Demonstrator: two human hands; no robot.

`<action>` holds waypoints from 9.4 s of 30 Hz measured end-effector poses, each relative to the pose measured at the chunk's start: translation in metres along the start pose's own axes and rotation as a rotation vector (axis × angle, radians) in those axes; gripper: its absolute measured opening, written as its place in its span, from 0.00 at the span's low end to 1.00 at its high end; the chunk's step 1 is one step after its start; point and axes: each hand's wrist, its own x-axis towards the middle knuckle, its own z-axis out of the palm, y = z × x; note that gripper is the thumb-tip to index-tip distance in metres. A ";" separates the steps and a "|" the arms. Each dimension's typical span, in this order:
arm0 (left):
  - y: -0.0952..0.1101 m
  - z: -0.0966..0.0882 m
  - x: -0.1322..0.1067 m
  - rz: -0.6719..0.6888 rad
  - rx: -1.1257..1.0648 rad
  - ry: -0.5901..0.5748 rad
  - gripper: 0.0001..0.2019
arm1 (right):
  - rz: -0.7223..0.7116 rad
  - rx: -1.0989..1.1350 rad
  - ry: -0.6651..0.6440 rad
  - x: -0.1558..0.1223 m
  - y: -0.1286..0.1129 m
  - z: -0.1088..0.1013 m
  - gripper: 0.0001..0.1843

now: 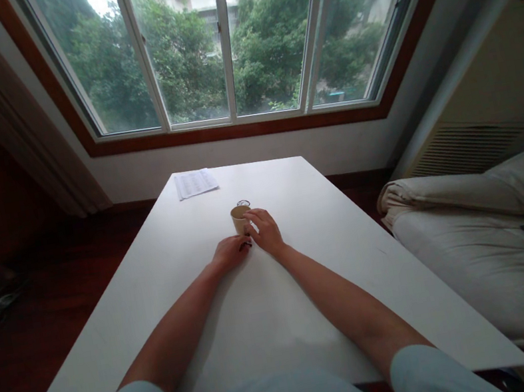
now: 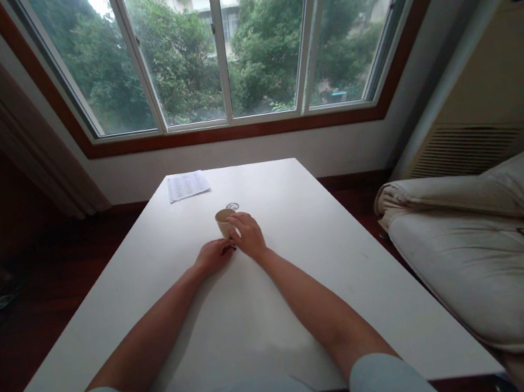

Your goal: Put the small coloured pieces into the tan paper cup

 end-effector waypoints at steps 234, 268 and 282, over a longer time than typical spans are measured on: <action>-0.042 0.008 0.008 -0.221 -0.416 0.081 0.13 | 0.740 0.464 0.144 -0.003 0.057 0.020 0.17; -0.028 0.003 0.003 -0.098 -0.207 0.054 0.12 | 0.361 0.212 0.105 -0.003 0.015 -0.001 0.21; -0.029 0.003 0.003 -0.068 -0.185 0.075 0.09 | 0.515 0.004 -0.141 -0.008 0.032 0.013 0.15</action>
